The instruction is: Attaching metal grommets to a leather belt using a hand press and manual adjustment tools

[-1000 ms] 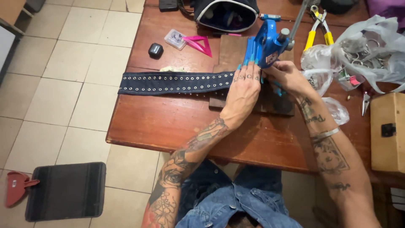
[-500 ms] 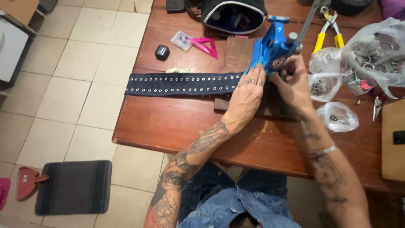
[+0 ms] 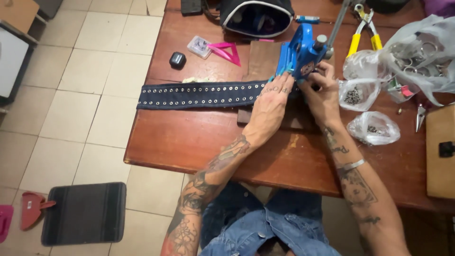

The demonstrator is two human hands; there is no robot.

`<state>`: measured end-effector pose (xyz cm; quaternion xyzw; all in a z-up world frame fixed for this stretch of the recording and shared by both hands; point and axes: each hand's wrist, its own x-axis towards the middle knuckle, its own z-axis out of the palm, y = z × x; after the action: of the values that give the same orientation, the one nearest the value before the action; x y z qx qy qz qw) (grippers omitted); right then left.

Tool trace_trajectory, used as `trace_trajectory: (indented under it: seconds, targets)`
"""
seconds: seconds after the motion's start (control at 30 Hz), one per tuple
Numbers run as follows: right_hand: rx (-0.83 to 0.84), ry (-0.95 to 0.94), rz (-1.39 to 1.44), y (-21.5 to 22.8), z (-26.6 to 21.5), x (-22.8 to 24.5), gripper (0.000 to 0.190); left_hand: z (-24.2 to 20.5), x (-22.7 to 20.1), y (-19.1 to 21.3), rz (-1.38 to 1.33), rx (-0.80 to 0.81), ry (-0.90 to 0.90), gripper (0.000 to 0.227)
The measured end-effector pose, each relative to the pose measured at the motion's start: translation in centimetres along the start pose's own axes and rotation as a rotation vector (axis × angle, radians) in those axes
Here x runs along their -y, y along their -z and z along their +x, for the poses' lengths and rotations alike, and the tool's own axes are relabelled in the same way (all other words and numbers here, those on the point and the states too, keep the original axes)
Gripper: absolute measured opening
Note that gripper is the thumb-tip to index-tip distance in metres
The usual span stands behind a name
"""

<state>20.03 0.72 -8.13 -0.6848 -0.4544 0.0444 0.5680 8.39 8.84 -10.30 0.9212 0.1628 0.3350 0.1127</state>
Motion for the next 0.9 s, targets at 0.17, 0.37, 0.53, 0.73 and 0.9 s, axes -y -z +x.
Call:
trace_trajectory:
  seconds: [0.17, 0.37, 0.53, 0.73, 0.9]
  targets:
    - [-0.155, 0.022, 0.057, -0.4, -0.4, -1.1, 0.008, 0.0, 0.3, -0.9, 0.054, 0.011, -0.008, 0.037]
    - [-0.473, -0.204, 0.186, -0.1, -2.7, 6.3, 0.015, -0.1, 0.5, -0.7, 0.063, 0.011, -0.012, 0.038]
    - [-0.34, -0.486, 0.319, 1.3, -5.9, 2.3, 0.01, -0.3, 0.2, -0.7, 0.118, -0.016, -0.015, 0.038]
    - [-0.216, -0.487, 0.319, 1.2, -3.9, 4.0, 0.021, -0.2, 0.2, -0.8, 0.181, -0.043, -0.022, 0.037]
    - [-0.164, -0.465, 0.252, 1.2, -2.2, 4.9, 0.016, -0.2, 0.1, -0.9, 0.148, -0.079, -0.03, 0.038]
